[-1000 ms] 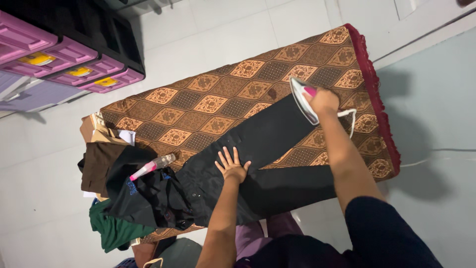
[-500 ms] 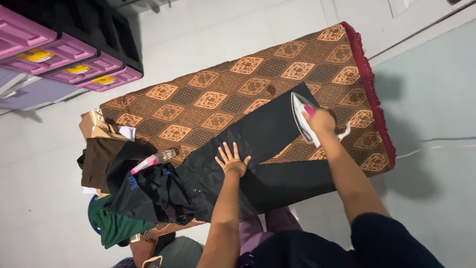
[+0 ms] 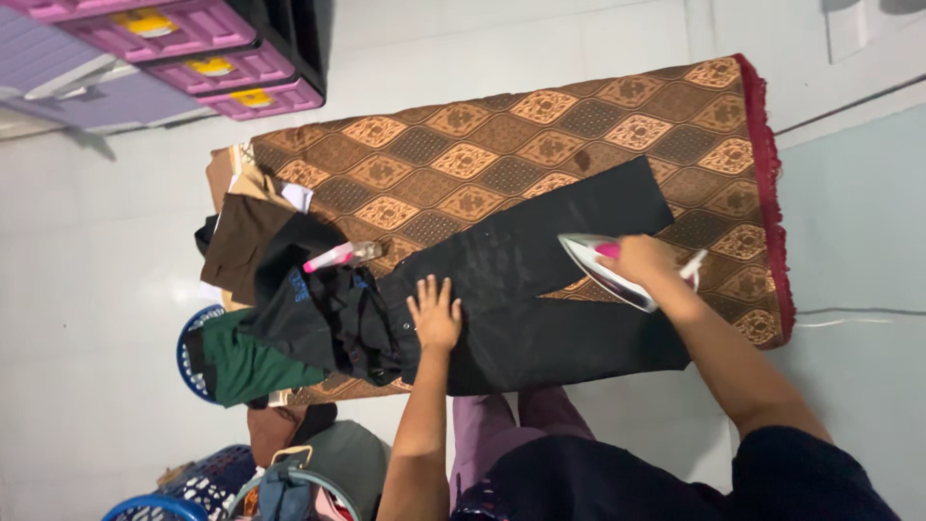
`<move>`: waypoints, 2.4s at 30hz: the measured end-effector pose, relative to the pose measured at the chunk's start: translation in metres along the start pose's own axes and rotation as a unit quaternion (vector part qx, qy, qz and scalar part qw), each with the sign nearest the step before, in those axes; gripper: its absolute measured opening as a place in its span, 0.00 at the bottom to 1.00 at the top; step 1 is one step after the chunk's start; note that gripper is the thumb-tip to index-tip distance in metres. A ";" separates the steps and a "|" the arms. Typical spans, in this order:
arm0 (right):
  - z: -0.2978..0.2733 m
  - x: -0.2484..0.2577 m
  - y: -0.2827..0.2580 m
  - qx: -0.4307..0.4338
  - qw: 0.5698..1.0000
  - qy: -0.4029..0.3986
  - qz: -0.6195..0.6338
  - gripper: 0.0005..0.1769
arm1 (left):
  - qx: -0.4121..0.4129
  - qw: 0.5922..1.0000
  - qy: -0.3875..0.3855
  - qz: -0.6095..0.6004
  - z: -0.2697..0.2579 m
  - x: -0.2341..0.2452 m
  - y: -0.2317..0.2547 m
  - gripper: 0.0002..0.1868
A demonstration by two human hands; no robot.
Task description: The person irons black trousers on a patterned surface using an iron, moving the tool across the legs and pockets, and then folds the trousers by hand.
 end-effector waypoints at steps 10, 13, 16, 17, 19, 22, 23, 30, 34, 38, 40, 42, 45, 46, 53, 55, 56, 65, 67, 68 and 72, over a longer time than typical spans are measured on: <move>0.046 -0.037 -0.233 0.350 0.928 0.117 -0.049 0.31 | 0.210 0.966 -0.152 0.013 -0.009 0.045 -0.052 0.65; 0.063 -0.056 -0.263 0.430 0.894 0.097 -0.078 0.27 | 0.201 0.966 -0.163 0.016 -0.004 0.031 -0.063 0.66; 0.073 -0.048 -0.270 0.424 0.893 0.146 -0.041 0.31 | 0.171 0.974 -0.145 0.018 -0.007 0.018 -0.071 0.66; 0.076 -0.044 -0.270 0.388 0.909 0.149 -0.037 0.31 | 0.171 0.972 -0.160 0.014 -0.008 0.013 -0.072 0.66; 0.079 -0.032 -0.276 0.350 0.924 0.154 -0.029 0.31 | 0.171 0.970 -0.172 0.015 -0.005 0.010 -0.074 0.66; 0.092 -0.016 -0.284 0.255 0.957 0.139 0.019 0.31 | 0.170 0.969 -0.180 0.015 -0.002 0.010 -0.073 0.65; 0.097 -0.009 -0.288 0.245 0.959 0.144 0.018 0.31 | 0.173 0.966 -0.190 0.007 0.000 0.011 -0.073 0.65; 0.065 -0.016 -0.278 0.221 0.950 0.214 0.054 0.33 | 0.170 0.961 -0.217 -0.007 -0.002 0.012 -0.076 0.65; 0.047 -0.038 -0.251 0.170 0.980 0.102 0.019 0.34 | 0.169 0.960 -0.222 -0.007 -0.002 0.015 -0.078 0.65; 0.027 -0.051 -0.216 0.209 0.973 0.091 -0.041 0.35 | 0.170 0.956 -0.237 -0.014 -0.002 0.017 -0.077 0.65; 0.025 -0.053 -0.198 0.222 0.970 0.068 -0.065 0.33 | 0.171 0.956 -0.239 -0.019 -0.002 0.017 -0.079 0.65; 0.023 -0.052 -0.191 0.281 0.956 0.060 -0.064 0.36 | 0.149 0.968 -0.202 -0.021 -0.004 0.016 -0.080 0.65; 0.025 -0.049 -0.196 0.283 0.952 -0.005 -0.114 0.35 | 0.122 0.982 -0.140 -0.046 -0.011 0.007 -0.085 0.59; 0.022 -0.046 -0.201 0.281 0.953 -0.005 -0.113 0.35 | 0.121 0.982 -0.140 -0.046 -0.018 0.000 -0.089 0.59; 0.011 -0.048 -0.307 0.333 0.940 0.062 -0.039 0.34 | -0.048 0.996 0.060 -0.045 -0.079 -0.025 -0.083 0.35; 0.022 -0.064 -0.341 0.329 0.941 0.063 -0.043 0.34 | -0.046 0.996 0.064 -0.045 -0.083 -0.027 -0.087 0.34; 0.028 -0.070 -0.359 0.341 0.934 0.103 -0.033 0.33 | -0.046 0.995 0.066 -0.051 -0.084 -0.027 -0.089 0.33; 0.045 -0.073 -0.370 0.350 0.932 0.076 -0.056 0.31 | -0.037 0.989 0.071 -0.122 -0.073 -0.018 -0.106 0.25; 0.037 -0.074 -0.363 0.355 0.931 0.035 -0.076 0.31 | -0.024 0.989 0.061 -0.129 -0.075 -0.018 -0.105 0.24; 0.033 -0.075 -0.358 0.362 0.928 0.021 -0.082 0.31 | -0.021 0.989 0.066 -0.131 -0.075 -0.018 -0.106 0.24; 0.019 -0.081 -0.332 0.370 0.923 -0.009 -0.111 0.30 | -0.014 0.989 0.081 -0.121 -0.075 -0.016 -0.105 0.23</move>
Point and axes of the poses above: each hand's wrist, its own z-axis towards the middle knuckle, its own x-axis out of the back of the hand, y = z × x, the point moved 5 cm from there along z, towards the middle knuckle, and after that the axes turned 3 degrees about x, right-handed, at the moved point
